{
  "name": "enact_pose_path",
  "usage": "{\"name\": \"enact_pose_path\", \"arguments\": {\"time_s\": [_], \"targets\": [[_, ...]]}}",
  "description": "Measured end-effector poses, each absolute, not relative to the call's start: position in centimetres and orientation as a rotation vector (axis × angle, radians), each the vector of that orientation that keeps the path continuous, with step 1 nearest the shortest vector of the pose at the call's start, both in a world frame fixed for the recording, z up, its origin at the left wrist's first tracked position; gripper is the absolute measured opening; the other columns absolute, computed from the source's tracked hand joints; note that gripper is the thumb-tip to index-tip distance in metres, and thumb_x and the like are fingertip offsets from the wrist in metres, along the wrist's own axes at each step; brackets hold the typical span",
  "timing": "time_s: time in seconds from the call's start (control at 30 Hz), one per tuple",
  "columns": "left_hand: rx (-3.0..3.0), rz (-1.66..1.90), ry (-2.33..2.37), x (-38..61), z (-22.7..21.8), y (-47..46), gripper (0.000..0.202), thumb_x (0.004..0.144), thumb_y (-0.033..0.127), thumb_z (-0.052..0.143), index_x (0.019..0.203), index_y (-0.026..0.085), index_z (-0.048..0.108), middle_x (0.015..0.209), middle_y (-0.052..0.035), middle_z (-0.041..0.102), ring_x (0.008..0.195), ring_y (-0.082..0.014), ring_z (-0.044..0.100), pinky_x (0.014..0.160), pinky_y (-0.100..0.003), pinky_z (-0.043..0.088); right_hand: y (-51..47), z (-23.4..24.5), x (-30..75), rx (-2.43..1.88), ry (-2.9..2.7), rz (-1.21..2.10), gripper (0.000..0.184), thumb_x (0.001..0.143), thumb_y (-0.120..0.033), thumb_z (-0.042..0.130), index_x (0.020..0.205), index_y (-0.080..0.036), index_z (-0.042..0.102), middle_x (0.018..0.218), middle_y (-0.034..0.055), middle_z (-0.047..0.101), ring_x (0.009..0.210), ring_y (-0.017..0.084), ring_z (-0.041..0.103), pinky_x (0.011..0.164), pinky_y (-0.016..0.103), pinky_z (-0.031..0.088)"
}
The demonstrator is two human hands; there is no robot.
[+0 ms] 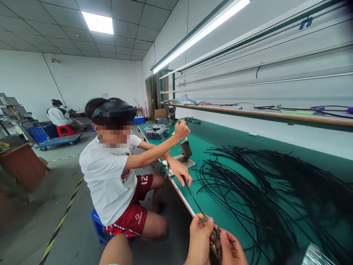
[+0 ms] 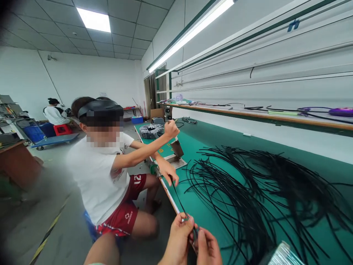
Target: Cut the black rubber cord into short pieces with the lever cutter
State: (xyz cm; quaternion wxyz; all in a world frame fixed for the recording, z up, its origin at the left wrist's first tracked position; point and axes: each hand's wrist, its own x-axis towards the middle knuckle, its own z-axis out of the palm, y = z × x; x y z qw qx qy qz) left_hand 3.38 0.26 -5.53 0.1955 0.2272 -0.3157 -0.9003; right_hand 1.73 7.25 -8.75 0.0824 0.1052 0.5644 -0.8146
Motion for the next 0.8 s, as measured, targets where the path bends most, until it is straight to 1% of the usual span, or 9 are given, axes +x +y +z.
{"name": "enact_pose_path", "arguments": {"time_s": [0.1, 0.27, 0.4, 0.47, 0.57, 0.63, 0.7, 0.73, 0.8], "targets": [[0.612, -2.53, -0.834, 4.2, -5.9, 1.2, 0.059, 0.043, 0.052, 0.09, 0.066, 0.017, 0.048, 0.057, 0.0038, 0.052, 0.045, -0.0045, 0.039, 0.045, -0.018, 0.027, 7.1, -8.0, 2.4, 0.242, 1.851, -2.378, 0.066, 0.043, -0.07, 0.075, 0.079, -0.016, 0.062, 0.079, 0.0094, 0.068, 0.072, 0.023, 0.063, 0.063, 0.034, 0.052], [0.634, -2.532, -0.953, 5.3, -5.3, 1.3, 0.054, 0.047, 0.048, 0.089, 0.066, 0.017, 0.049, 0.057, 0.0066, 0.048, 0.049, -0.0046, 0.041, 0.05, -0.018, 0.032, 7.2, -7.9, 3.7, 0.058, 2.175, -2.322, 0.054, 0.06, -0.071, 0.064, 0.072, -0.019, 0.06, 0.069, 0.0043, 0.065, 0.064, 0.018, 0.059, 0.06, 0.031, 0.05], [0.62, -2.564, -1.204, 5.2, -4.7, 1.4, 0.046, 0.057, 0.05, 0.082, 0.073, 0.017, 0.053, 0.055, 0.0062, 0.05, 0.048, -0.0062, 0.044, 0.048, -0.018, 0.033, 7.2, -9.1, 3.8, 0.203, 2.097, -2.434, 0.046, 0.073, -0.064, 0.058, 0.073, -0.019, 0.054, 0.063, -0.0001, 0.06, 0.059, 0.015, 0.056, 0.057, 0.028, 0.047], [0.592, -2.578, -1.324, 4.9, -4.3, 1.8, 0.044, 0.058, 0.047, 0.082, 0.073, 0.017, 0.053, 0.053, 0.0059, 0.051, 0.046, -0.0064, 0.044, 0.046, -0.018, 0.033, 7.4, -9.4, 4.0, 0.33, 1.974, -2.519, 0.044, 0.075, -0.062, 0.058, 0.079, -0.018, 0.054, 0.067, -0.0001, 0.061, 0.062, 0.015, 0.058, 0.06, 0.028, 0.048], [0.58, -2.588, -1.438, 4.2, -4.0, 2.6, 0.041, 0.058, 0.044, 0.08, 0.069, 0.018, 0.051, 0.049, 0.0063, 0.051, 0.042, -0.0058, 0.042, 0.043, -0.017, 0.03, 8.1, -9.9, 5.6, 0.431, 1.789, -2.591, 0.046, 0.077, -0.059, 0.057, 0.098, -0.018, 0.054, 0.09, 0.0055, 0.066, 0.082, 0.018, 0.064, 0.072, 0.031, 0.051], [0.626, -2.579, -1.485, 3.6, -4.3, 3.3, 0.04, 0.059, 0.044, 0.079, 0.068, 0.019, 0.05, 0.045, 0.0072, 0.049, 0.039, -0.0053, 0.039, 0.04, -0.017, 0.025, 9.1, -11.0, 7.7, 0.41, 1.784, -2.485, 0.052, 0.078, -0.056, 0.058, 0.115, -0.02, 0.052, 0.105, 0.0079, 0.067, 0.093, 0.019, 0.064, 0.077, 0.031, 0.051], [0.672, -2.58, -1.529, 3.0, -4.9, 4.0, 0.04, 0.06, 0.044, 0.078, 0.065, 0.02, 0.047, 0.041, 0.0078, 0.047, 0.035, -0.0047, 0.035, 0.038, -0.017, 0.021, 10.7, -13.0, 10.3, 0.318, 1.921, -2.289, 0.053, 0.08, -0.053, 0.058, 0.122, -0.022, 0.051, 0.105, 0.0066, 0.068, 0.094, 0.019, 0.063, 0.077, 0.03, 0.05], [0.687, -2.585, -1.547, 2.8, -5.1, 4.4, 0.04, 0.061, 0.044, 0.078, 0.065, 0.02, 0.046, 0.042, 0.0069, 0.05, 0.034, -0.0046, 0.035, 0.038, -0.017, 0.02, 11.7, -14.2, 11.6, 0.23, 2.022, -2.175, 0.046, 0.08, -0.052, 0.058, 0.116, -0.022, 0.057, 0.101, 0.0057, 0.069, 0.092, 0.019, 0.063, 0.077, 0.03, 0.05], [0.704, -2.591, -1.554, 2.4, -5.5, 5.2, 0.038, 0.064, 0.042, 0.075, 0.066, 0.02, 0.044, 0.049, 0.0036, 0.058, 0.034, -0.0047, 0.037, 0.038, -0.018, 0.022, 13.8, -16.7, 13.8, 0.015, 2.248, -1.997, 0.033, 0.082, -0.051, 0.055, 0.093, -0.021, 0.067, 0.089, 0.0046, 0.069, 0.084, 0.019, 0.063, 0.075, 0.03, 0.049]]}}
